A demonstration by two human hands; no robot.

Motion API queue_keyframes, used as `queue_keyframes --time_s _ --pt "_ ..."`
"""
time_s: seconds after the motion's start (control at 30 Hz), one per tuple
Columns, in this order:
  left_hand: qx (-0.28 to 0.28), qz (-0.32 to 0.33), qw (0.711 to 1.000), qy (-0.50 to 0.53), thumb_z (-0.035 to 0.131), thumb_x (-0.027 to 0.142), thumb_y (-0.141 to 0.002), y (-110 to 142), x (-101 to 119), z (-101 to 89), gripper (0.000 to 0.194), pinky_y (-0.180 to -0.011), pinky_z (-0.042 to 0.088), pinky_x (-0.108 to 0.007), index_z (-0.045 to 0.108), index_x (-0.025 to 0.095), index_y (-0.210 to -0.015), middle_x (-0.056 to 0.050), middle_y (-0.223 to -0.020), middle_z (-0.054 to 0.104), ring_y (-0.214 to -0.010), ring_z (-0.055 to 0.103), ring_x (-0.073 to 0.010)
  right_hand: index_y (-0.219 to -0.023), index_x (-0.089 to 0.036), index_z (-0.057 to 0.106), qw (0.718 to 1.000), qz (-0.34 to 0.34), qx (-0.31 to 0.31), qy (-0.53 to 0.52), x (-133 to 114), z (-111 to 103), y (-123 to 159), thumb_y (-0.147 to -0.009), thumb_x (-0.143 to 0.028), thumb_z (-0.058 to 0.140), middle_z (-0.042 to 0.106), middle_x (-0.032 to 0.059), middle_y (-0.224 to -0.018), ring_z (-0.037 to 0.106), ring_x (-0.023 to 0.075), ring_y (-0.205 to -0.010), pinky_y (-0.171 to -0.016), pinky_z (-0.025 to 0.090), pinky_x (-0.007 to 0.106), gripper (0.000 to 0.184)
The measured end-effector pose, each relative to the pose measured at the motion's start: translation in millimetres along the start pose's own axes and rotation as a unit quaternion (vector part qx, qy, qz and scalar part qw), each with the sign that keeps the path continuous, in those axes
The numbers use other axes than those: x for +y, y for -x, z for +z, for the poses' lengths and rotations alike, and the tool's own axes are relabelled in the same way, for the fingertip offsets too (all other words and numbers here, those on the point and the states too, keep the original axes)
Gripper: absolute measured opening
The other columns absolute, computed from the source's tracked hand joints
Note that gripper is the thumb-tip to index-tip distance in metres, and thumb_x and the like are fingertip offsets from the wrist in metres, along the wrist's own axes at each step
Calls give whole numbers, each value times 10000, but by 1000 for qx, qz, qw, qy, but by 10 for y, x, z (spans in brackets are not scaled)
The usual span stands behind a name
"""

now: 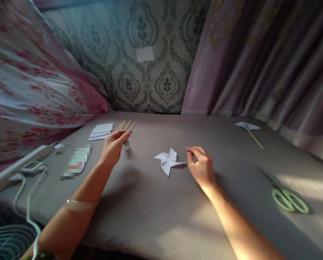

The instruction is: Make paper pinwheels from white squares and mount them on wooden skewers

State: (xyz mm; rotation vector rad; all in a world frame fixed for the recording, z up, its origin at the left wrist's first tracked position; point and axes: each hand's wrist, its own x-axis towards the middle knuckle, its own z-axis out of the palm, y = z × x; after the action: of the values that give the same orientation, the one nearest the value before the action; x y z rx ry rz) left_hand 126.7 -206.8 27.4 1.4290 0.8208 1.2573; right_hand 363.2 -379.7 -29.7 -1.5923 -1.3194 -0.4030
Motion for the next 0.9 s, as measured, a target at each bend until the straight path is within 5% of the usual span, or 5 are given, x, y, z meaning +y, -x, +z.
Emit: queue_keyframes --time_s 0.2,0.43,0.7,0.9 --pt "-171 -192 953 160 801 330 -542 381 -16 535 297 -510 330 -190 651 124 -693 0 -671 553 -577 452 -57 -855 -220 648 996 -86 -25 -15 -335 -59 35 -868 -241 564 697 37 -848 642 184 -830 -816 430 351 87" --pt "-288 -282 896 189 722 260 -637 686 -6 833 177 -507 352 -179 633 113 -681 -9 -669 534 -584 459 -61 -958 -230 641 988 -148 -34 -26 -566 -141 81 -896 -223 543 690 56 -979 625 177 -928 -845 437 346 116" --pt "-304 -314 890 132 647 223 -641 732 -114 905 102 -474 326 -180 598 134 -634 7 -611 498 -553 449 -66 -897 -229 656 988 -133 -76 -28 -462 -117 109 -904 -227 523 683 53 -912 613 181 -861 -812 467 343 134" --pt "-318 -262 908 77 689 276 -608 695 -67 887 153 -491 327 -198 623 139 -624 -20 -647 550 -574 460 -82 -857 -219 607 989 -92 -86 -82 -469 -99 88 -915 -216 483 644 60 -855 595 185 -847 -800 480 329 136"
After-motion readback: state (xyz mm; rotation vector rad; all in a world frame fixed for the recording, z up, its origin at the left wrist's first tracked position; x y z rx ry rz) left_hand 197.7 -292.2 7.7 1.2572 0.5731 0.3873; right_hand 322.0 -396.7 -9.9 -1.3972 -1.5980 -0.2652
